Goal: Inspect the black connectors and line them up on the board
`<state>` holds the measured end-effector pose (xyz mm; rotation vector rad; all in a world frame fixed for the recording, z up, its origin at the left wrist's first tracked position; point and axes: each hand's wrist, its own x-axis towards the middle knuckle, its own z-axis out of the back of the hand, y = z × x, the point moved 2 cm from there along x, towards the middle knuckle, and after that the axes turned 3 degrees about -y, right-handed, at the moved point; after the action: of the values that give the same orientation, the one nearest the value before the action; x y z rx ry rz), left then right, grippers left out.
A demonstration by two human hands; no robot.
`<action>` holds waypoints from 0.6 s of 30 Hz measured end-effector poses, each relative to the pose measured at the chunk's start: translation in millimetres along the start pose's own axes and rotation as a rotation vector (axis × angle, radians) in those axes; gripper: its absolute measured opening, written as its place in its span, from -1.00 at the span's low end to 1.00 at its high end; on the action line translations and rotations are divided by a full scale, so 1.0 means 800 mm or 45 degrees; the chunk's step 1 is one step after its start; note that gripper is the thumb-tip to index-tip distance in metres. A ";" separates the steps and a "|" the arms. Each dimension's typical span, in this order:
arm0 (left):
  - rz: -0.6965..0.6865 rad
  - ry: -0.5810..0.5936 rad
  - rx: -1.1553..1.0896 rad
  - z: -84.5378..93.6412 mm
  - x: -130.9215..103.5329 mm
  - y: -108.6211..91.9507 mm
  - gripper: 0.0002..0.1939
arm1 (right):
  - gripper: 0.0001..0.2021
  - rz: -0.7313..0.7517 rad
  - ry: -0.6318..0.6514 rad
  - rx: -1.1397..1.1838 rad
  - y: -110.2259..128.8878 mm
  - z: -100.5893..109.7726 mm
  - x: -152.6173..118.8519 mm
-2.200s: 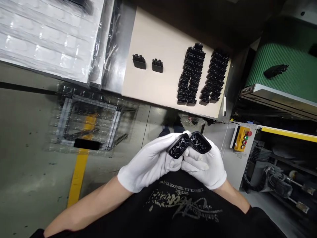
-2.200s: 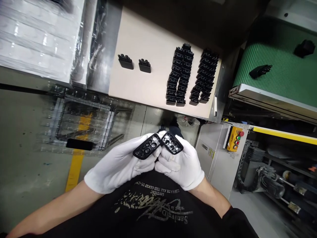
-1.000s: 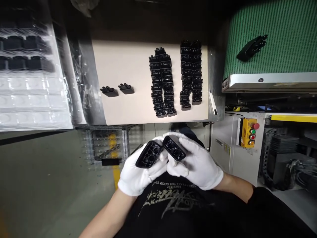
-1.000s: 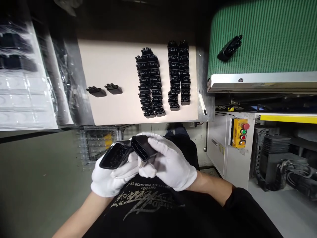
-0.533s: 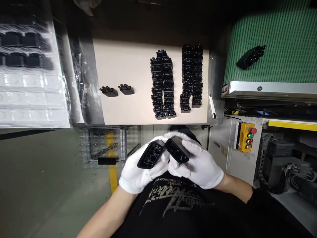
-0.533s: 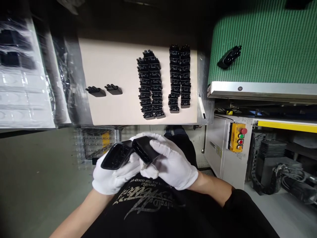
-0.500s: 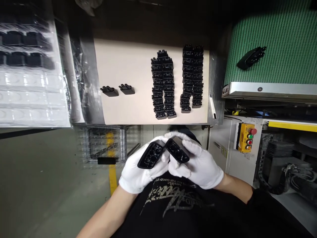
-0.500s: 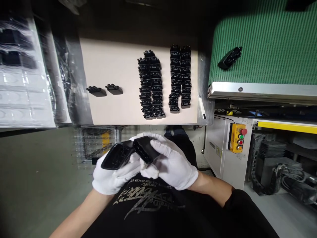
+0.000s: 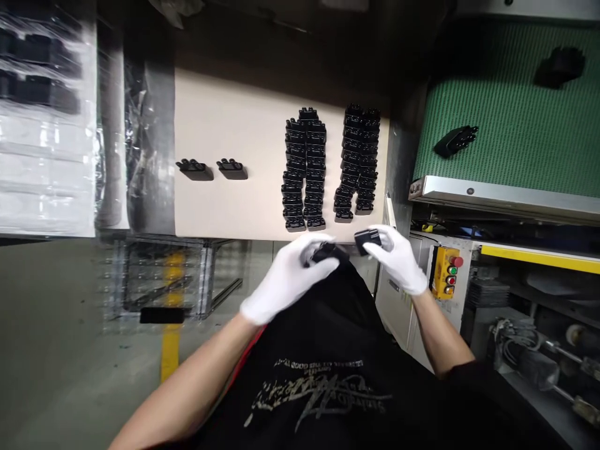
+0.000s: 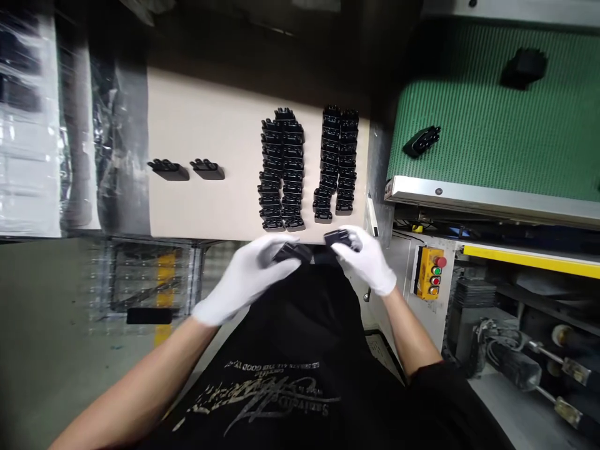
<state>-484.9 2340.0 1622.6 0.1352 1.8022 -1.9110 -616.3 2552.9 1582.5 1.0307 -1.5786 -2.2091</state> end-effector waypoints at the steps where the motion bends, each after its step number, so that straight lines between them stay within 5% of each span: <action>1: -0.133 -0.006 0.346 -0.013 0.026 0.007 -0.65 | -0.61 0.088 -0.055 -0.346 -0.016 0.018 0.020; 4: -0.359 0.195 1.205 -0.062 0.099 0.038 -0.71 | -0.70 0.260 0.127 -1.171 -0.054 0.045 0.071; 8: -0.408 0.397 1.618 -0.106 0.140 0.077 -0.60 | -0.67 0.357 0.409 -1.521 -0.072 0.040 0.102; 12: -0.413 0.347 1.635 -0.103 0.127 0.082 -0.61 | -0.62 0.333 0.392 -1.506 -0.068 0.033 0.097; 18: -0.379 0.115 1.561 -0.074 0.128 0.052 -0.61 | -0.57 0.256 0.077 -1.502 -0.033 0.029 0.108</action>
<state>-571.4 2367.5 1536.5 0.3729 0.4556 -2.9841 -688.8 2531.5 1527.5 0.4998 -0.1436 -2.3033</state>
